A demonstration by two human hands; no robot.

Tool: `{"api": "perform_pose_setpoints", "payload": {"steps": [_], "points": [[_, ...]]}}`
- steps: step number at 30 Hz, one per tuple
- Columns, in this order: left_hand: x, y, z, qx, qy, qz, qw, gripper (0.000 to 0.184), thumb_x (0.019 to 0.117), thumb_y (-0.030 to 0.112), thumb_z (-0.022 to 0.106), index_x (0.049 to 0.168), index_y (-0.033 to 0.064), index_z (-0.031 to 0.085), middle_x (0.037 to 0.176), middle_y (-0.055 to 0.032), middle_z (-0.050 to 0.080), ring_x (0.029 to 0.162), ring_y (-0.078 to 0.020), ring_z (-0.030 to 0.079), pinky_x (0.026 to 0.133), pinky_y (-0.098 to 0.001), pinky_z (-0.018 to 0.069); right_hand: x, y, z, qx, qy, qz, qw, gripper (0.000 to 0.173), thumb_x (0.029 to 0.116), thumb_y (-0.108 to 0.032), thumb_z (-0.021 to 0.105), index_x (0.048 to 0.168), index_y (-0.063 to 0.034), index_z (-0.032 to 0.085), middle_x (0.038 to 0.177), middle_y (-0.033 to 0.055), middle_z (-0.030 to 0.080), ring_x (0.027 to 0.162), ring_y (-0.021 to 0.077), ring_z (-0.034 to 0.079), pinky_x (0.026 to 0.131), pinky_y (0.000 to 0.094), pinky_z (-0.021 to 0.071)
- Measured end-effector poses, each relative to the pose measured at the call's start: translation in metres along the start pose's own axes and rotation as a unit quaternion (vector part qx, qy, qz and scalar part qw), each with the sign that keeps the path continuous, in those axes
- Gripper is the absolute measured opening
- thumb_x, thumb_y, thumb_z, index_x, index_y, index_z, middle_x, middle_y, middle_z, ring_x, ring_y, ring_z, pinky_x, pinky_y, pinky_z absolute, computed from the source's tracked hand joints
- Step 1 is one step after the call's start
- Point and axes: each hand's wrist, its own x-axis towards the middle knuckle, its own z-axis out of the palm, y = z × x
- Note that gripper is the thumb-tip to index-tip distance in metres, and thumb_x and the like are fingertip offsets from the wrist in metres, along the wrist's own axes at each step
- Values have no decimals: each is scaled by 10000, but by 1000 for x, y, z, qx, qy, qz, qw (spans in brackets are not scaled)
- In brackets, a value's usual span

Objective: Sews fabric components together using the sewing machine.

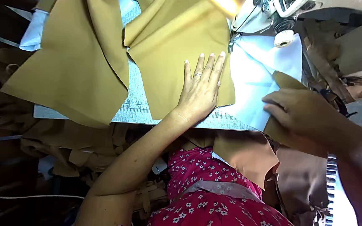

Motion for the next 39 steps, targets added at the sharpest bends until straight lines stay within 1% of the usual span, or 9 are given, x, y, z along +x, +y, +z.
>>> {"api": "perform_pose_setpoints", "payload": {"steps": [3,6,9,12,19,26,32,36,39], "points": [[-1,0,-1,-1,-2,-4,1000,584,1096,246,341,1638,75,208,1670,-175,288,1560,-392,214,1215,-689,66,10,-30,8,79,110,98,986,230,1003,-24,546,1163,35,700,1056,230,698,896,352,695,783,514,566],[-1,2,2,11,13,-5,1000,575,1103,247,335,1640,83,211,1660,-188,304,1550,-400,242,1215,-686,88,25,-57,40,230,226,117,939,234,984,-16,561,1204,-10,643,919,118,680,674,125,650,609,254,570],[-3,3,4,15,16,-7,1000,573,1099,229,337,1639,85,213,1657,-201,302,1546,-408,247,1213,-684,95,33,-72,56,275,250,152,916,265,959,-59,655,1212,-57,579,821,51,647,552,64,561,488,183,470],[-4,5,5,21,15,-11,1000,581,1095,229,337,1644,96,200,1662,-198,293,1548,-415,237,1209,-689,95,37,-81,61,225,263,182,920,371,935,-159,731,1229,-55,529,820,52,608,552,106,522,464,223,424],[-4,5,9,42,26,-10,999,583,1090,236,332,1643,97,212,1655,-204,305,1541,-428,249,1198,-700,111,48,-98,71,128,295,200,926,433,920,-126,751,1250,26,516,890,142,610,694,245,588,611,365,506],[-5,3,6,1,32,-14,999,582,1098,244,328,1640,76,200,1666,-179,294,1549,-408,236,1210,-686,97,46,-97,59,289,242,245,893,371,946,-83,700,1235,-73,466,675,43,563,459,145,468,407,271,369],[-2,-5,-5,-91,-16,-7,996,449,1094,339,331,1488,373,544,1665,-85,331,1560,-468,111,1144,-776,-79,57,-73,49,411,201,258,851,362,884,-29,750,1134,-68,491,714,-20,628,548,5,557,533,162,462],[-2,-4,-6,-42,-52,-2,998,464,1059,520,362,1472,423,550,1689,-92,273,1552,-506,71,1116,-804,-85,57,-63,48,425,168,244,855,367,847,-12,778,1084,-68,503,697,-25,634,546,2,572,537,158,477],[-2,-4,-7,-25,-59,4,998,549,995,624,439,1491,407,531,1697,-109,241,1548,-520,64,1113,-806,-82,51,-50,45,357,186,171,899,173,932,-85,691,1074,-46,601,791,-20,654,639,-1,594,609,163,502]]}}
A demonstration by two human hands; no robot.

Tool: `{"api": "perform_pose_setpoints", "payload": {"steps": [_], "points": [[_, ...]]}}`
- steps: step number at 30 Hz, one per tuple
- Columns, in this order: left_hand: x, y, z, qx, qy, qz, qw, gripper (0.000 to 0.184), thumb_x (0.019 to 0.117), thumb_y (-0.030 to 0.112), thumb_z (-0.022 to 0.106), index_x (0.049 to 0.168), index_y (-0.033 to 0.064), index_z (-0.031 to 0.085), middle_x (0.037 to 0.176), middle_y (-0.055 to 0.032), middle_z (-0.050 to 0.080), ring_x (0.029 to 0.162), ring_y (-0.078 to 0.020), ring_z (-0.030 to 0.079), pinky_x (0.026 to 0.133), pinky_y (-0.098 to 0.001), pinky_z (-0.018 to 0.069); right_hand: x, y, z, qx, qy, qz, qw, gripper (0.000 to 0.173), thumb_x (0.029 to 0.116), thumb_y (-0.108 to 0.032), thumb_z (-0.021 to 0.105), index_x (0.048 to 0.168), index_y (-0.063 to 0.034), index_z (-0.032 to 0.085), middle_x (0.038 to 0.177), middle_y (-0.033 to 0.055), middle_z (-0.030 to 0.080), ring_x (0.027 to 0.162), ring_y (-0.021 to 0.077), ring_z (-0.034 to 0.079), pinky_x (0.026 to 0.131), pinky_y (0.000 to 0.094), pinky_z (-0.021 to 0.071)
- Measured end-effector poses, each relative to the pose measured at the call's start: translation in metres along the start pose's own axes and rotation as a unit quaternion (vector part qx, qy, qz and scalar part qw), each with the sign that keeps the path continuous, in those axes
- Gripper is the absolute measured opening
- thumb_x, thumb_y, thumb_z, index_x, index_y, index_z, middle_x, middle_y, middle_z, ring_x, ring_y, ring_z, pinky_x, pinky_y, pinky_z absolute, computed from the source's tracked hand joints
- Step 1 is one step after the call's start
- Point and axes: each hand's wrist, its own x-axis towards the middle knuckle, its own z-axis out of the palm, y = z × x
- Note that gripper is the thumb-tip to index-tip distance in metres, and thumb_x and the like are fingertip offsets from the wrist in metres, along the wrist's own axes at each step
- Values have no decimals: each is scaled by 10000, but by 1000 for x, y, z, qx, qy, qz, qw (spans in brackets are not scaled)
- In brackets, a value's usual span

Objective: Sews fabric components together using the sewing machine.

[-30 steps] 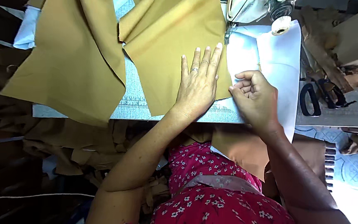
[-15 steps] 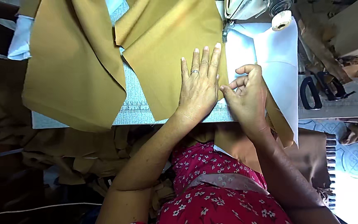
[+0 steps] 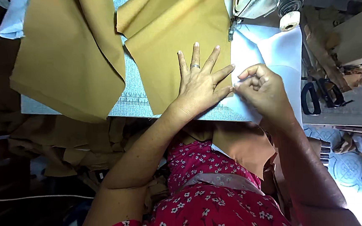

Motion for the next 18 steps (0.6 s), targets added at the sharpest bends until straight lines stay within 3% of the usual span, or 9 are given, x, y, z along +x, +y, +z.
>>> {"api": "perform_pose_setpoints", "payload": {"steps": [2,3,5,6,8,10,13,18], "points": [[0,0,-1,5,-8,4,1000,575,988,640,443,1505,398,516,1701,-124,220,1547,-523,54,1115,-803,-81,1,10,-6,-95,11,-116,989,195,989,-78,578,1114,-22,718,986,99,683,846,107,616,772,238,504],[0,0,0,5,-7,9,1000,584,983,644,445,1504,391,519,1699,-135,221,1545,-528,59,1116,-804,-75,1,14,-8,-136,5,-163,977,250,986,-47,552,1120,-43,763,1010,140,679,920,189,623,839,312,499],[-1,-2,0,4,-5,21,1000,617,967,660,454,1517,384,503,1698,-151,215,1545,-528,59,1118,-805,-69,-7,15,-11,-200,-33,-210,957,310,944,25,562,1113,-94,792,1046,169,652,984,304,609,890,443,479],[-3,-4,0,-3,-4,28,1000,655,958,683,456,1532,369,485,1697,-156,216,1546,-523,61,1120,-804,-68,-12,15,-12,-218,-44,-219,950,339,916,56,578,1120,-106,795,1069,179,644,972,326,593,866,461,475],[-11,-7,-4,-21,2,21,1000,740,970,720,387,1580,303,420,1693,-138,242,1557,-489,83,1148,-780,-51,-17,20,-12,-219,-38,-224,949,387,873,78,594,1124,-127,805,1074,189,652,946,332,591,838,453,486],[-23,-7,-7,-10,6,-9,1000,699,1046,620,286,1623,229,332,1699,-104,243,1572,-440,89,1179,-747,-31,-21,28,-10,-211,-28,-224,951,419,864,67,582,1153,-145,800,1094,189,658,957,328,596,823,424,508],[-31,-9,-5,16,28,-29,999,729,1051,540,378,1637,122,263,1696,-99,255,1572,-426,115,1178,-743,-9,-24,34,-8,-211,-11,-231,950,418,864,43,585,1158,-162,801,1103,189,669,965,328,604,822,411,510],[-25,-11,-10,-11,28,-42,999,845,1010,530,506,1650,88,174,1693,-101,261,1575,-415,117,1184,-727,-32,-17,38,-5,-218,14,-246,944,403,861,36,581,1127,-160,812,1072,179,675,918,302,596,790,381,493]]}}
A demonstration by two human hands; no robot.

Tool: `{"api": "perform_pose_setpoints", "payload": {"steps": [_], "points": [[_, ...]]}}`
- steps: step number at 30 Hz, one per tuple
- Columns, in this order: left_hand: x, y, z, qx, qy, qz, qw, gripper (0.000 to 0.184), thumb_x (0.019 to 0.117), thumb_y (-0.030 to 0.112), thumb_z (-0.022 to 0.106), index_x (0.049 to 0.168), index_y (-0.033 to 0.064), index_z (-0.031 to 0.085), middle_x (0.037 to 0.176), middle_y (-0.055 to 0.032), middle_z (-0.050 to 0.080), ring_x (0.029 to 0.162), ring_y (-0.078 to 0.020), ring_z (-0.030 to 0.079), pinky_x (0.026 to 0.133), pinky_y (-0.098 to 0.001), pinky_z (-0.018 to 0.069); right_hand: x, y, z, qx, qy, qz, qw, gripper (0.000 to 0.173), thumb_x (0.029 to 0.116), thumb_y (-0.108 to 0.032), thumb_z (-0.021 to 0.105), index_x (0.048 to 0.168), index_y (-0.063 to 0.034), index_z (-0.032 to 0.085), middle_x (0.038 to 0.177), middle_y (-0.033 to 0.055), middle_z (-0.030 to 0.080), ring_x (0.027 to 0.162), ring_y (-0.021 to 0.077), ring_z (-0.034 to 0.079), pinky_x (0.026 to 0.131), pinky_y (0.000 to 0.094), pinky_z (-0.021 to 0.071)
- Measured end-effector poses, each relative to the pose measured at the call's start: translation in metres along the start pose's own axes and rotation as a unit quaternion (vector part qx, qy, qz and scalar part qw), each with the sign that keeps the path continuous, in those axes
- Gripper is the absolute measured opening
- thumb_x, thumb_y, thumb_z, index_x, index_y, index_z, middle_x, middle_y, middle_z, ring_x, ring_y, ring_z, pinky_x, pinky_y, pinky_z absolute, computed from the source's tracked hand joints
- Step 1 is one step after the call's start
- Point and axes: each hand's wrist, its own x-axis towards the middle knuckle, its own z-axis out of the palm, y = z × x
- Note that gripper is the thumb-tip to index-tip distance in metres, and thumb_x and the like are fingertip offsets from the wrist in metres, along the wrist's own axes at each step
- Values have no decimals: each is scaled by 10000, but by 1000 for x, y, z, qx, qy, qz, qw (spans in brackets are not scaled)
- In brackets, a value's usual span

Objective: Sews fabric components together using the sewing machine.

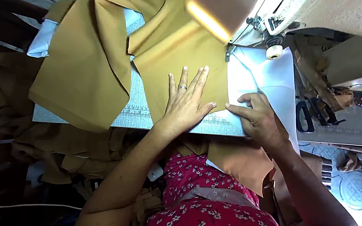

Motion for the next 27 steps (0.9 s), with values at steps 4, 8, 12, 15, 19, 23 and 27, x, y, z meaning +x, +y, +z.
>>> {"api": "perform_pose_setpoints", "payload": {"steps": [4,8,12,15,19,23,27], "points": [[13,-5,-3,-11,-12,-9,1000,921,983,571,525,1652,75,132,1692,-118,257,1571,-434,107,1175,-736,-52,9,1,-3,-6,-13,18,1000,396,880,36,578,1130,-165,810,1088,174,666,923,297,588,795,398,483],[27,-9,-10,-13,-27,-12,999,955,978,565,553,1656,82,86,1698,-129,233,1578,-420,83,1183,-715,-79,19,2,-5,-7,-17,23,1000,386,887,47,580,1132,-147,807,1110,178,658,938,305,583,803,421,474],[46,-17,-16,-24,-36,-4,999,976,979,558,566,1656,75,53,1698,-144,224,1581,-416,50,1179,-713,-106,30,4,-8,-15,-28,39,999,394,913,58,576,1173,-148,790,1162,174,626,966,308,562,803,431,457],[60,-20,-23,-44,-56,-19,997,1003,971,527,612,1661,116,10,1707,-139,195,1569,-419,130,1184,-710,93,44,16,2,-15,4,37,999,389,929,11,554,1134,-196,812,1103,168,658,953,289,569,830,411,448],[79,-29,-27,-70,-63,-9,995,1040,963,507,636,1657,130,-41,1708,-105,203,1504,-363,344,1106,-652,352,57,23,5,-21,12,39,999,380,947,4,550,1134,-200,811,1086,177,655,989,304,572,878,423,447],[94,-33,-32,-83,-68,-6,994,1056,963,478,653,1653,129,-67,1711,-117,181,1514,-376,317,1107,-693,312,68,33,8,-33,21,28,999,371,959,-9,550,1145,-202,807,1103,189,657,1048,331,574,917,435,450],[110,-38,-36,-81,-71,-15,994,1067,957,482,665,1655,150,-72,1715,-109,168,1520,-348,312,1126,-682,290,76,39,3,-45,-3,24,999,339,986,-46,549,1184,-178,790,1170,209,657,1059,340,596,926,436,476]]}}
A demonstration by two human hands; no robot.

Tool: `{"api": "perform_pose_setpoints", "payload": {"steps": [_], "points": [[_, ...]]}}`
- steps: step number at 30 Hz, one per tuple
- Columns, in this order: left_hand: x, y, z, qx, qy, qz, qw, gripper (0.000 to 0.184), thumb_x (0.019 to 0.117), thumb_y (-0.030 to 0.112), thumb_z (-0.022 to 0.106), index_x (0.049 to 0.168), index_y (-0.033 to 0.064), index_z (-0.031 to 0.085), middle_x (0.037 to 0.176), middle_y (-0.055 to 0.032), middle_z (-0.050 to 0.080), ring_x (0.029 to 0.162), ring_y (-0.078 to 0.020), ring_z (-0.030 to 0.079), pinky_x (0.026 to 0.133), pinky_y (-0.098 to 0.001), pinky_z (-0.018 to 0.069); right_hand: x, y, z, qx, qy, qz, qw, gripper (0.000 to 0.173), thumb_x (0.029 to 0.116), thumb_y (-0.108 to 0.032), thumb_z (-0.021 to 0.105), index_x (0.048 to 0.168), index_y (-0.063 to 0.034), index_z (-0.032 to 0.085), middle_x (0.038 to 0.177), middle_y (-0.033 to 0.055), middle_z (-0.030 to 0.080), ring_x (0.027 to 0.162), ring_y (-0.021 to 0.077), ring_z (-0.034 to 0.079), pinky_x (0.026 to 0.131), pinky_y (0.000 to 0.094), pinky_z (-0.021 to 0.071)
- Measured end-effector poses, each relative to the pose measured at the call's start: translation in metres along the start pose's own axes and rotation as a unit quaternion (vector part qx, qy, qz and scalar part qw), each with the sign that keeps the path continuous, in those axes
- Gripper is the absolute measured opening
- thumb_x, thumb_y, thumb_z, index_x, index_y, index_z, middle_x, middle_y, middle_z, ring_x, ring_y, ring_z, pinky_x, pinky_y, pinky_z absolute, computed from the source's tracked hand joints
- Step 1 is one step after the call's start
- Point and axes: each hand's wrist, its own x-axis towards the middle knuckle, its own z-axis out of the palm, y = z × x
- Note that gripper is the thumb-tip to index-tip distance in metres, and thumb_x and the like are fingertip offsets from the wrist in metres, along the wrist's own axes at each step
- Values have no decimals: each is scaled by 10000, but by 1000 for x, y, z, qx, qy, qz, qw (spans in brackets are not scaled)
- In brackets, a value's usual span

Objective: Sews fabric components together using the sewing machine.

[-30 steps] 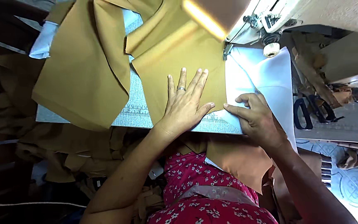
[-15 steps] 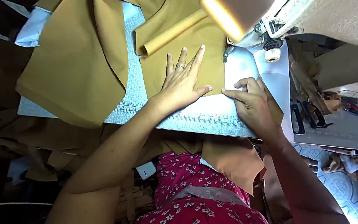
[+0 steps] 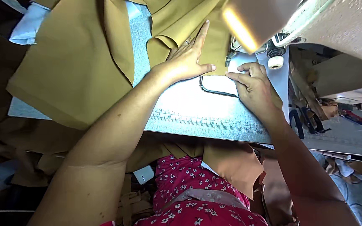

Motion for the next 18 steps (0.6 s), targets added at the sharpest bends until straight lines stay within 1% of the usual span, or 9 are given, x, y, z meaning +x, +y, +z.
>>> {"api": "perform_pose_setpoints", "payload": {"steps": [5,7,9,11,12,14,16,17,18], "points": [[15,-3,-6,-1,6,-6,1000,1068,958,493,662,1655,162,-76,1712,-97,188,1497,-349,352,1111,-681,307,9,12,-2,7,6,-1,1000,303,1001,-75,550,1175,-141,789,1248,203,689,1198,372,616,1035,462,469],[20,-3,-9,2,8,-17,1000,1065,955,512,657,1657,174,-69,1714,-93,181,1527,-340,303,1140,-677,281,12,21,-1,23,7,2,1000,301,1013,-89,539,1196,-116,775,1277,211,681,1222,372,620,1062,472,462],[27,-7,-10,2,8,-22,1000,1071,944,526,657,1659,184,-64,1715,-104,172,1551,-334,249,1157,-685,250,11,24,-3,25,5,17,1000,306,1029,-123,526,1236,-91,749,1295,213,670,1227,349,627,1064,453,471],[33,-9,-13,-3,9,-28,1000,1067,942,528,660,1661,195,-55,1717,-96,168,1559,-325,227,1167,-681,232,1,10,-11,15,4,26,1000,318,1040,-137,514,1276,-51,711,1345,203,651,1290,335,602,1097,438,467],[36,-10,-15,-5,9,-30,1000,1068,943,525,664,1661,198,-56,1719,-89,164,1562,-314,224,1181,-666,226,-8,-4,-16,10,-1,24,1000,314,1039,-123,515,1276,-37,704,1366,195,644,1330,343,576,1120,450,454],[41,-11,-16,-2,17,-20,1000,1073,945,508,674,1658,155,-47,1714,-99,176,1551,-302,261,1216,-587,243,-34,-29,-24,12,-20,-22,999,306,1011,-65,525,1253,-19,707,1379,205,630,1375,385,526,1169,518,399],[43,-14,-15,0,43,-3,999,1043,950,480,682,1656,98,16,1697,-120,230,1502,-322,348,1188,-557,290,-65,-41,-18,16,0,-104,994,293,953,-65,551,1167,-54,752,1287,205,685,1302,417,585,1122,595,427],[40,-16,-13,-2,62,12,998,987,960,454,675,1648,67,82,1679,-135,272,1507,-315,345,1205,-529,278,-84,-47,-14,21,13,-139,990,278,945,-78,561,1144,-80,754,1239,193,709,1257,409,620,1082,600,457],[35,-19,-9,-10,85,36,996,916,973,416,666,1632,36,155,1649,-167,324,1506,-311,347,1222,-501,270,-105,-52,-10,29,27,-169,985,241,980,-96,559,1142,-109,738,1196,167,728,1215,370,651,1049,566,490]]}}
